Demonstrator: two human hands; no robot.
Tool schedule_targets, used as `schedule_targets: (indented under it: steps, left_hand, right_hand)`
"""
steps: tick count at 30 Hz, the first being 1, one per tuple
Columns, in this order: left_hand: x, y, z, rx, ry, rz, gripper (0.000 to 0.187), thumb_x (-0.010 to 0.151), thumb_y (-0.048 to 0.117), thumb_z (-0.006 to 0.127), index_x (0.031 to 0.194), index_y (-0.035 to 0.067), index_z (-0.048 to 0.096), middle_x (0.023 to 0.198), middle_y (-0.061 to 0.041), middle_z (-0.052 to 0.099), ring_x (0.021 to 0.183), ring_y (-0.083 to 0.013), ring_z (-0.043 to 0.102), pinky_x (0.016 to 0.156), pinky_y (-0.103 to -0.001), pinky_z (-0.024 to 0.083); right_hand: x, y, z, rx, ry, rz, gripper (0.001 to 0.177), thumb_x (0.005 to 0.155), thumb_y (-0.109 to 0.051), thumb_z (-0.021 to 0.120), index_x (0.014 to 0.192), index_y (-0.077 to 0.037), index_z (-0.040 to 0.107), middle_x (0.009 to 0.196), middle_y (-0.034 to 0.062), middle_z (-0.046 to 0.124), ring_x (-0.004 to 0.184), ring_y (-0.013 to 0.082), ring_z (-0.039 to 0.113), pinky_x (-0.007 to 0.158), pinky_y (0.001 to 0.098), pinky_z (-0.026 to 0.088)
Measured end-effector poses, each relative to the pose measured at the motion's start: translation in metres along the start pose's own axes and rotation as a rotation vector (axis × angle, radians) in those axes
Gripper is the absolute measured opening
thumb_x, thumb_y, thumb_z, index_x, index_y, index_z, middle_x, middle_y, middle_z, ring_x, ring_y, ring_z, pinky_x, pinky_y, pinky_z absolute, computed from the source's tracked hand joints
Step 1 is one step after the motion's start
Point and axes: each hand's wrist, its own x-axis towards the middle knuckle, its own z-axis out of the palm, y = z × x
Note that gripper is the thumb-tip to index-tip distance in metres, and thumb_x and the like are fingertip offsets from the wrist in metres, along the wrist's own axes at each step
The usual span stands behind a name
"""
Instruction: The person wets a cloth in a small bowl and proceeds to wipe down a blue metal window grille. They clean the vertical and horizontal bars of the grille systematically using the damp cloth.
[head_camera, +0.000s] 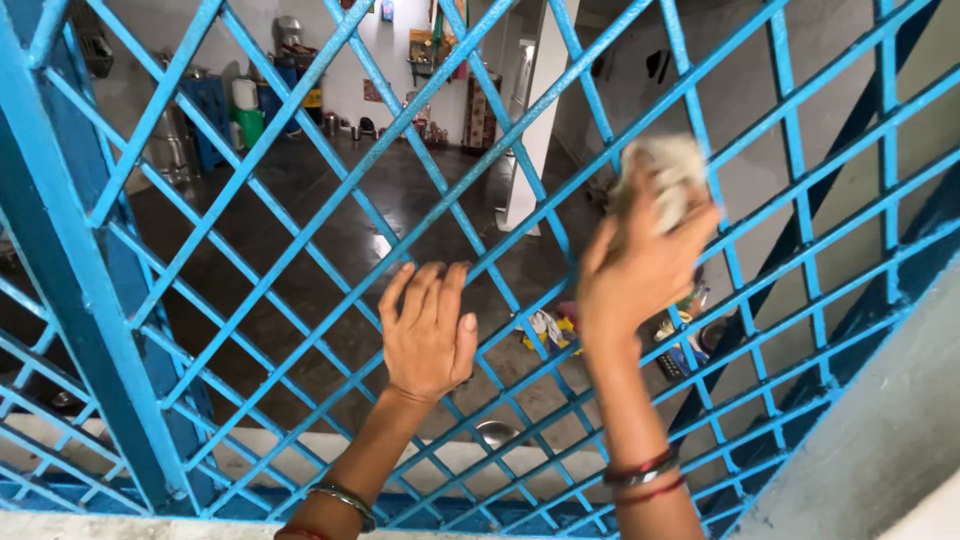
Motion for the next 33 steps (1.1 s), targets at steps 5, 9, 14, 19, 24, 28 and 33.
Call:
schedule_targets:
  steps: [5, 9, 14, 19, 24, 28, 33]
  left_hand:
    - [0.002, 0.004, -0.006, -0.034, -0.005, -0.028, 0.049, 0.099, 0.030, 0.040, 0.133, 0.000, 0.059, 0.124, -0.019, 0.063, 0.129, -0.0322, 0.054, 0.120, -0.051, 0.028]
    - [0.004, 0.007, -0.017, -0.152, -0.032, -0.066, 0.043, 0.101, 0.023, 0.041, 0.132, -0.001, 0.059, 0.124, -0.016, 0.064, 0.129, -0.0318, 0.054, 0.121, -0.052, 0.026]
    - [0.004, 0.013, -0.022, -0.110, -0.132, -0.126, 0.040, 0.101, 0.022, 0.049, 0.133, -0.001, 0.058, 0.130, -0.016, 0.062, 0.133, -0.0308, 0.053, 0.123, -0.052, 0.024]
    - [-0.021, 0.050, 0.001, 0.027, 0.043, -0.174, 0.062, 0.106, 0.030, 0.045, 0.153, -0.009, 0.035, 0.159, -0.027, 0.039, 0.150, -0.0435, 0.036, 0.124, -0.057, 0.018]
    - [-0.036, 0.047, 0.025, 0.208, 0.073, -0.162, 0.062, 0.108, 0.032, 0.038, 0.155, -0.009, 0.034, 0.161, -0.031, 0.034, 0.151, -0.0501, 0.033, 0.122, -0.064, 0.023]
    - [-0.043, 0.044, 0.024, 0.147, 0.049, -0.147, 0.061, 0.104, 0.032, 0.040, 0.153, -0.004, 0.041, 0.160, -0.032, 0.033, 0.149, -0.0516, 0.032, 0.120, -0.064, 0.024]
    - [-0.059, 0.030, 0.001, 0.112, -0.046, -0.046, 0.055, 0.101, 0.027, 0.046, 0.154, 0.013, 0.047, 0.162, -0.033, 0.028, 0.152, -0.0483, 0.028, 0.124, -0.061, 0.021]
  right_hand:
    - [-0.104, -0.038, -0.017, 0.143, -0.319, -0.050, 0.024, 0.095, -0.013, 0.067, 0.118, -0.014, 0.072, 0.112, 0.0179, 0.062, 0.085, 0.0343, 0.067, 0.064, 0.0445, 0.056]
    - [-0.152, -0.028, -0.044, 0.340, -0.556, -0.393, 0.020, 0.088, -0.013, 0.070, 0.107, -0.017, 0.074, 0.112, 0.0102, 0.064, 0.090, 0.0305, 0.069, 0.056, 0.0395, 0.054]
    - [-0.129, 0.026, -0.070, 0.304, -0.404, -0.373, 0.026, 0.084, -0.026, 0.086, 0.087, -0.007, 0.068, 0.082, 0.0081, 0.058, 0.072, 0.0296, 0.058, 0.058, 0.0437, 0.046]
    - [-0.036, 0.064, -0.068, -0.084, -0.087, -0.186, 0.075, 0.072, 0.000, 0.069, 0.145, -0.004, 0.054, 0.127, 0.0353, 0.054, 0.130, 0.0594, 0.043, 0.115, 0.0545, 0.024]
    - [-0.109, 0.050, -0.031, 0.196, -0.203, 0.092, 0.084, 0.084, 0.013, 0.051, 0.163, -0.006, 0.033, 0.164, 0.0336, 0.036, 0.156, 0.0564, 0.027, 0.132, 0.0518, 0.026]
    - [-0.249, 0.000, -0.044, 0.305, -0.332, -0.056, 0.063, 0.091, 0.005, 0.058, 0.152, 0.001, 0.041, 0.155, 0.0390, 0.035, 0.149, 0.0595, 0.026, 0.125, 0.0654, 0.021]
    - [-0.305, 0.001, -0.070, 0.355, -0.830, -0.019, 0.078, 0.074, 0.005, 0.059, 0.152, 0.002, 0.047, 0.106, 0.0221, 0.055, 0.120, 0.0400, 0.053, 0.125, 0.0684, 0.022]
